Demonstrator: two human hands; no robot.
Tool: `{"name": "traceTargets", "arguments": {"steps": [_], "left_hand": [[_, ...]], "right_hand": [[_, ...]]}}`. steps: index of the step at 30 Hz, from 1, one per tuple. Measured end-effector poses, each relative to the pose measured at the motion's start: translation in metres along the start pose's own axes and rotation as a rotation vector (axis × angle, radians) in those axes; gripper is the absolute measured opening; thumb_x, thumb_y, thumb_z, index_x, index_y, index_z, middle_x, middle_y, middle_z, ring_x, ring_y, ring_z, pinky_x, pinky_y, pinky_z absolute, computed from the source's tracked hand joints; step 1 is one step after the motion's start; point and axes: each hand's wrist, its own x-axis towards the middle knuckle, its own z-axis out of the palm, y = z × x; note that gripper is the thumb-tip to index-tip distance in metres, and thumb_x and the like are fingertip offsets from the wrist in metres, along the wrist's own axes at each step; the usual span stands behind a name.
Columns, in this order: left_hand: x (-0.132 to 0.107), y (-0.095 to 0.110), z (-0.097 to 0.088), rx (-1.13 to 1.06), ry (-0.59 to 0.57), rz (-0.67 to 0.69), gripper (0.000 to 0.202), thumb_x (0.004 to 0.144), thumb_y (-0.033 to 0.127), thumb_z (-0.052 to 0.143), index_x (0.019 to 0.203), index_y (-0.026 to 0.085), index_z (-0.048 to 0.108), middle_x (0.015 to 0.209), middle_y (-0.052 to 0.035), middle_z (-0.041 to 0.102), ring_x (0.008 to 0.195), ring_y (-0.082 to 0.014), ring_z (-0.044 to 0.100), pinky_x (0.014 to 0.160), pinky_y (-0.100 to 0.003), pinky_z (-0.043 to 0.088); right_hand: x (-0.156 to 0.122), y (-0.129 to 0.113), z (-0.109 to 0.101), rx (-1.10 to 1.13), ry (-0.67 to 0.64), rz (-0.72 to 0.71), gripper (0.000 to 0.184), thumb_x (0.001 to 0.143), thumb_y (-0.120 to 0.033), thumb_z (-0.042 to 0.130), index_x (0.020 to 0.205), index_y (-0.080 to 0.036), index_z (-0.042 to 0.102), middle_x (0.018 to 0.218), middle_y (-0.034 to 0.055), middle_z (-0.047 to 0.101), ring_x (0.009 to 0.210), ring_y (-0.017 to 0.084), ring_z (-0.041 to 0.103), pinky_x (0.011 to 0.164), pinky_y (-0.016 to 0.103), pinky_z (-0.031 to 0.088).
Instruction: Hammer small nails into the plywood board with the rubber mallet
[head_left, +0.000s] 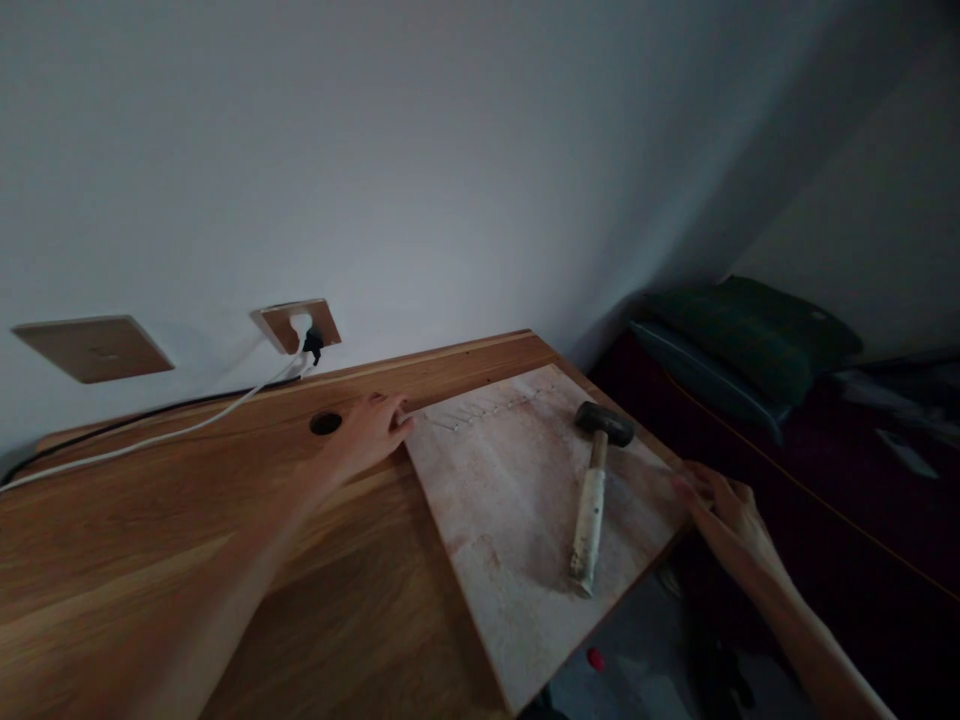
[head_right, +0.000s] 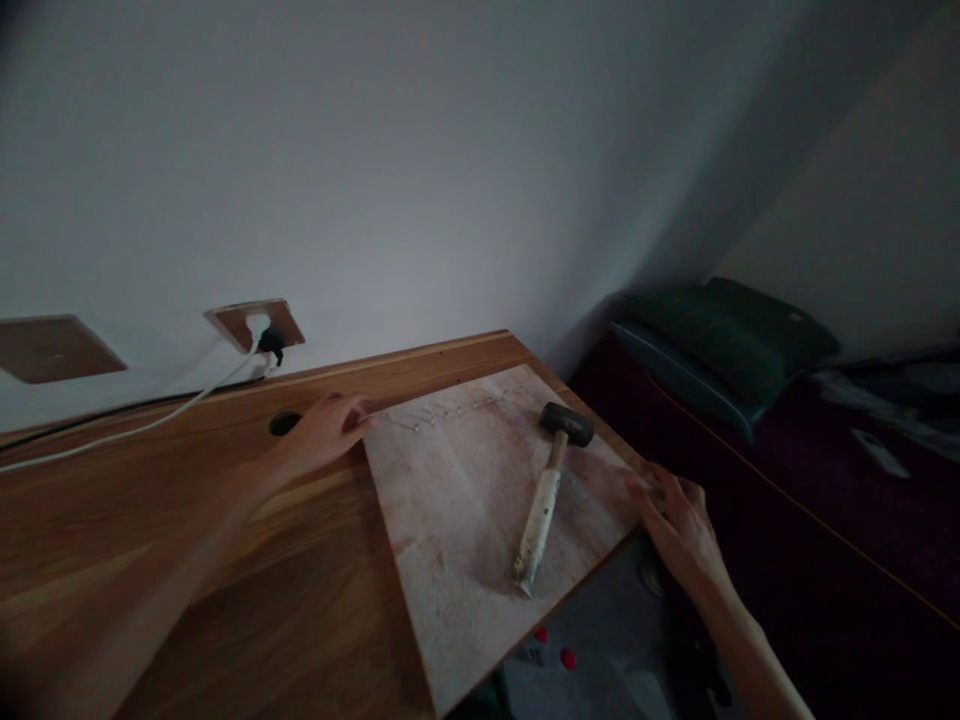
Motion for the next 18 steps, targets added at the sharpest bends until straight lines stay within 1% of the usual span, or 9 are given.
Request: {"name": "traceTargets", "arguments": {"steps": [2, 4, 5, 7, 9, 10, 12, 15, 18], "left_hand": [[-0.011, -0.016, -0.020, -0.032, -0.089, -0.047, 0.041, 0.101, 0.046, 0.050, 0.125, 0.019, 0.068, 0.112, -0.0123, 0.080, 0.110, -0.0312, 0.072, 0.101, -0.046, 0.055], [-0.026, -0.032, -0.042, -0.030, -0.158, -0.103, 0.052, 0.100, 0.055, 0.047, 0.131, 0.019, 0.068, 0.119, -0.0129, 0.079, 0.110, -0.0316, 0.073, 0.100, -0.044, 0.056], [-0.034, -0.040, -0.054, -0.012, -0.184, -0.130, 0.055, 0.098, 0.058, 0.047, 0.131, 0.019, 0.069, 0.118, -0.0130, 0.080, 0.108, -0.0324, 0.074, 0.099, -0.043, 0.056], [-0.052, -0.055, -0.076, 0.021, -0.236, -0.187, 0.053, 0.097, 0.059, 0.048, 0.124, 0.020, 0.072, 0.117, -0.0111, 0.080, 0.107, -0.0327, 0.073, 0.099, -0.042, 0.055], [-0.072, -0.069, -0.094, 0.020, -0.300, -0.219, 0.044, 0.101, 0.052, 0.045, 0.114, 0.023, 0.075, 0.116, -0.0063, 0.081, 0.108, -0.0309, 0.073, 0.100, -0.040, 0.053], [-0.081, -0.077, -0.101, 0.038, -0.300, -0.264, 0.042, 0.100, 0.051, 0.046, 0.111, 0.023, 0.076, 0.114, -0.0050, 0.081, 0.106, -0.0306, 0.073, 0.099, -0.040, 0.052], [-0.099, -0.094, -0.111, 0.095, -0.275, -0.338, 0.042, 0.101, 0.052, 0.046, 0.107, 0.024, 0.076, 0.109, -0.0047, 0.081, 0.103, -0.0304, 0.073, 0.097, -0.039, 0.051], [-0.118, -0.113, -0.119, 0.139, -0.256, -0.410, 0.042, 0.100, 0.051, 0.047, 0.109, 0.022, 0.076, 0.104, -0.0067, 0.081, 0.098, -0.0310, 0.073, 0.092, -0.038, 0.050], [-0.125, -0.114, -0.124, 0.108, -0.203, -0.419, 0.038, 0.096, 0.050, 0.055, 0.104, 0.020, 0.077, 0.096, -0.0067, 0.080, 0.088, -0.0298, 0.073, 0.084, -0.035, 0.050]], "right_hand": [[-0.020, -0.009, 0.005, -0.036, -0.049, 0.004, 0.062, 0.088, -0.071, 0.064, 0.127, -0.024, 0.072, 0.121, 0.0141, 0.062, 0.119, 0.043, 0.065, 0.106, 0.066, 0.048], [-0.044, -0.023, 0.012, -0.052, -0.085, -0.012, 0.062, 0.091, -0.072, 0.059, 0.131, -0.025, 0.070, 0.125, 0.0127, 0.063, 0.123, 0.040, 0.064, 0.108, 0.061, 0.050], [-0.056, -0.031, 0.016, -0.067, -0.132, -0.037, 0.061, 0.095, -0.071, 0.055, 0.134, -0.026, 0.067, 0.128, 0.0122, 0.063, 0.124, 0.038, 0.065, 0.109, 0.058, 0.051], [-0.080, -0.047, 0.022, -0.069, -0.171, -0.115, 0.055, 0.100, -0.067, 0.050, 0.137, -0.028, 0.064, 0.131, 0.0107, 0.063, 0.125, 0.034, 0.066, 0.111, 0.054, 0.052], [-0.101, -0.062, 0.027, -0.067, -0.229, -0.168, 0.050, 0.102, -0.064, 0.052, 0.136, -0.030, 0.064, 0.131, 0.0096, 0.065, 0.125, 0.031, 0.068, 0.109, 0.050, 0.055], [-0.111, -0.069, 0.029, -0.062, -0.256, -0.200, 0.047, 0.103, -0.061, 0.052, 0.136, -0.030, 0.064, 0.131, 0.0091, 0.065, 0.124, 0.030, 0.070, 0.107, 0.047, 0.057], [-0.126, -0.079, 0.035, -0.048, -0.257, -0.251, 0.041, 0.106, -0.055, 0.051, 0.136, -0.031, 0.064, 0.131, 0.0082, 0.067, 0.121, 0.028, 0.072, 0.104, 0.042, 0.060], [-0.139, -0.091, 0.044, -0.042, -0.283, -0.336, 0.034, 0.107, -0.048, 0.053, 0.133, -0.030, 0.066, 0.126, 0.0073, 0.070, 0.110, 0.024, 0.077, 0.094, 0.035, 0.064], [-0.137, -0.102, 0.051, -0.043, -0.250, -0.397, 0.031, 0.107, -0.045, 0.055, 0.128, -0.028, 0.069, 0.121, 0.0078, 0.074, 0.104, 0.023, 0.078, 0.086, 0.032, 0.065]]}}
